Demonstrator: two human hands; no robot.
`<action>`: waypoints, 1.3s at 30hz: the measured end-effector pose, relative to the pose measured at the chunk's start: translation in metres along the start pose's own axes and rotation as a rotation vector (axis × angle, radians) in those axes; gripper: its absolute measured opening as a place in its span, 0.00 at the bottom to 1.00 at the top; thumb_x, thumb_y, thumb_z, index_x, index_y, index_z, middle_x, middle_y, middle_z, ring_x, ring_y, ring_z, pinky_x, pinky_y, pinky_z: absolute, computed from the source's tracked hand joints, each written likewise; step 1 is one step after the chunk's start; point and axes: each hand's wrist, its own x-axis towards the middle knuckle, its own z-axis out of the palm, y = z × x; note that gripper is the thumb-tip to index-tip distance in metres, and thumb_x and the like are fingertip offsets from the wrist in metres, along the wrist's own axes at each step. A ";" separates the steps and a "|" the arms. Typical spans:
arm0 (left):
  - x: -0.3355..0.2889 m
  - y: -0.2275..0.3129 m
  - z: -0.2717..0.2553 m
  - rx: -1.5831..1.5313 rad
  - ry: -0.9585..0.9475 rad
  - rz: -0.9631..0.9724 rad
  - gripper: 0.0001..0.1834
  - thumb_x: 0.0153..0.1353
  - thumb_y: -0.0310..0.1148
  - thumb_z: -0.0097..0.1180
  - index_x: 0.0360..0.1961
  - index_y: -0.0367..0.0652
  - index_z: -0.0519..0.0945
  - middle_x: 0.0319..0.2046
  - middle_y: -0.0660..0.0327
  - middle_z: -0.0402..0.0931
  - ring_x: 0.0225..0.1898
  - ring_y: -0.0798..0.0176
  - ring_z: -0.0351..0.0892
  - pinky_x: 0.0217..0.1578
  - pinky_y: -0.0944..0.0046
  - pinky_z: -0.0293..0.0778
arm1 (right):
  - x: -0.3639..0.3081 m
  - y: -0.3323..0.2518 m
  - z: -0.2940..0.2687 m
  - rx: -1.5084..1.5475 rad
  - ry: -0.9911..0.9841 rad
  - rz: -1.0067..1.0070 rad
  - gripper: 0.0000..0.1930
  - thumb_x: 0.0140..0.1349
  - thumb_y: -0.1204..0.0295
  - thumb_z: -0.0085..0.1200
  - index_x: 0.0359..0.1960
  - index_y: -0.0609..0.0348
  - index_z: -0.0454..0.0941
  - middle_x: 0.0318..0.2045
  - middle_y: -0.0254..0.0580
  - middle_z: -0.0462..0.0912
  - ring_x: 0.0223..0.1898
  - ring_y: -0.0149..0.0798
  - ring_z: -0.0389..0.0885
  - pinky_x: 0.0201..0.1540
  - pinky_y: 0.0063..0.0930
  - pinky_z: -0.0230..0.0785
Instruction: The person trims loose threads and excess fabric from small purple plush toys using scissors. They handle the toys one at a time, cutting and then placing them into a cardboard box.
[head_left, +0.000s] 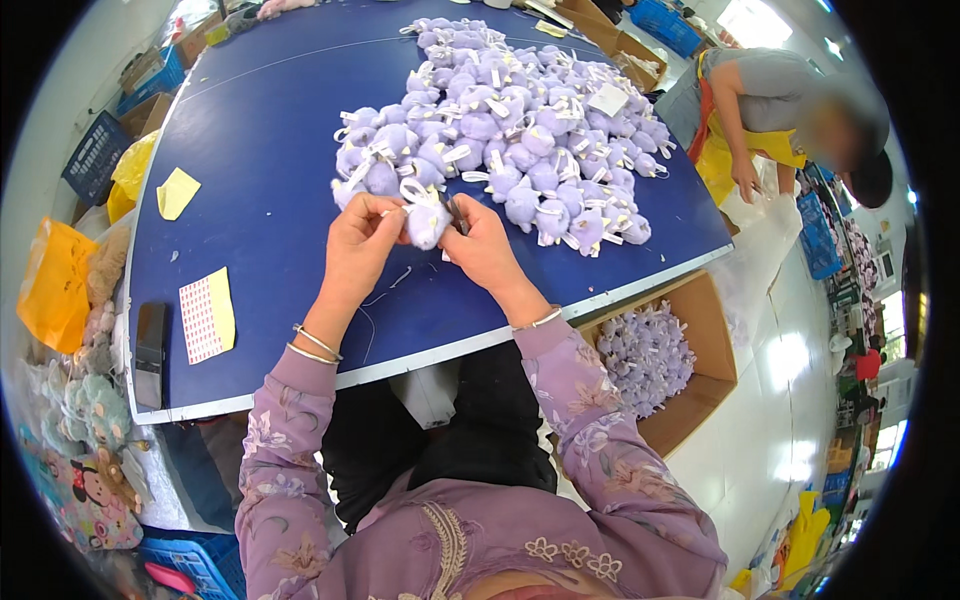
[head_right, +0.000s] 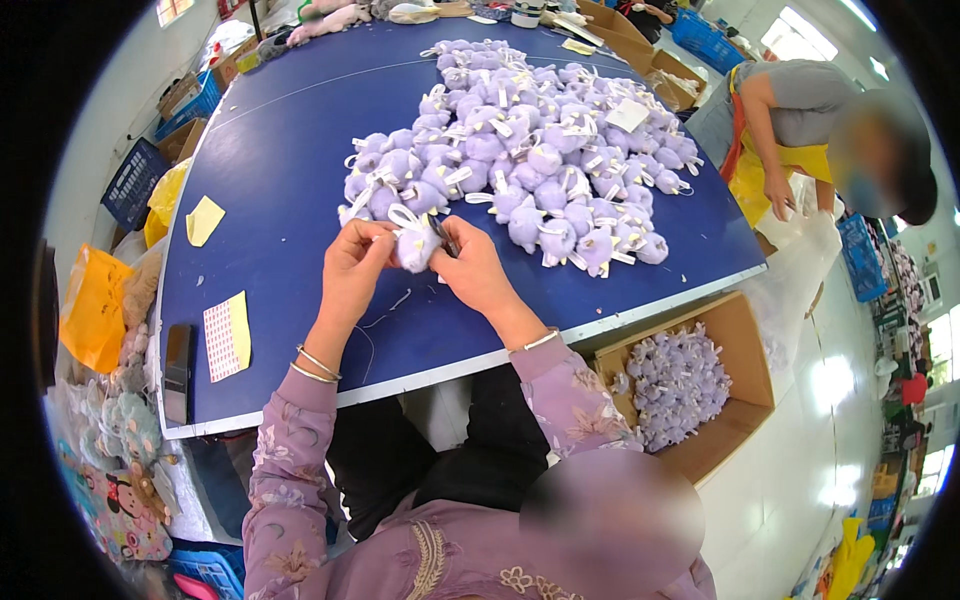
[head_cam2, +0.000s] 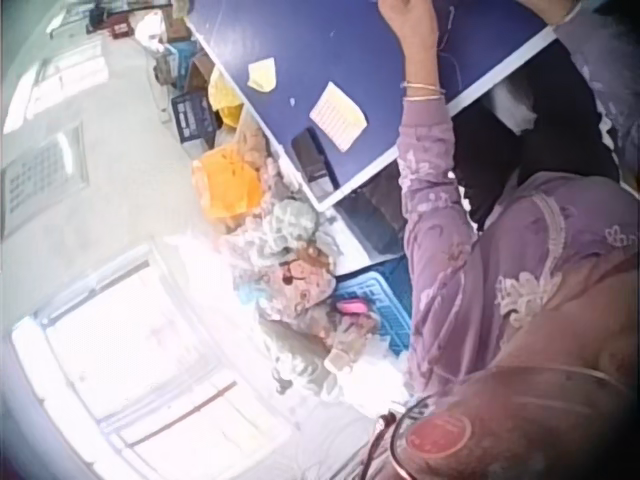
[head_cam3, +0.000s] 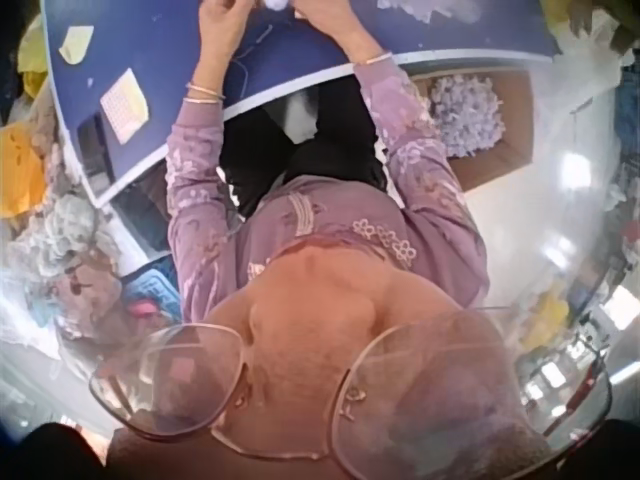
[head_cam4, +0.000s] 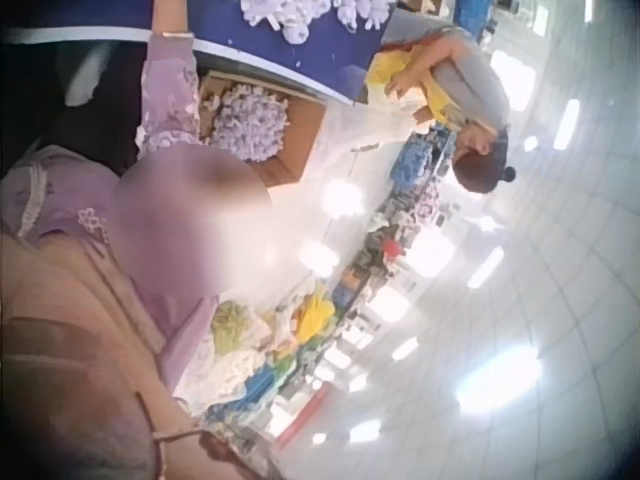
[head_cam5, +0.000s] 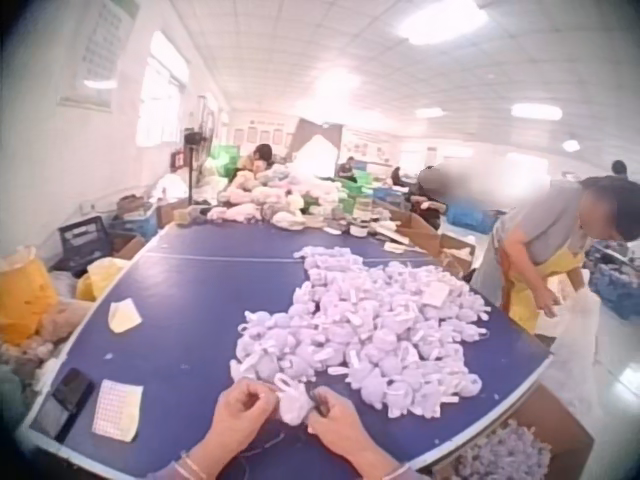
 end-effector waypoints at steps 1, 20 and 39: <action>0.000 0.003 0.002 -0.031 -0.007 0.003 0.06 0.65 0.28 0.53 0.39 0.36 0.75 0.38 0.60 0.78 0.32 0.72 0.77 0.34 0.71 0.75 | -0.002 -0.004 -0.004 0.061 0.003 0.027 0.03 0.59 0.76 0.53 0.30 0.60 0.72 0.23 0.29 0.73 0.21 0.20 0.66 0.22 0.19 0.59; -0.001 0.006 0.034 1.118 -0.401 0.230 0.36 0.46 0.37 0.68 0.58 0.42 0.70 0.55 0.50 0.69 0.56 0.45 0.67 0.58 0.53 0.65 | 0.038 -0.044 -0.048 0.399 0.003 0.004 0.10 0.68 0.66 0.46 0.37 0.59 0.75 0.28 0.35 0.76 0.16 0.19 0.58 0.17 0.15 0.49; 0.028 -0.028 -0.024 0.645 0.041 0.158 0.21 0.70 0.46 0.44 0.47 0.36 0.73 0.38 0.56 0.74 0.36 0.65 0.76 0.35 0.70 0.73 | 0.045 -0.002 0.000 -0.209 -0.247 -0.233 0.29 0.44 0.57 0.69 0.40 0.68 0.74 0.31 0.49 0.81 0.33 0.41 0.79 0.35 0.31 0.69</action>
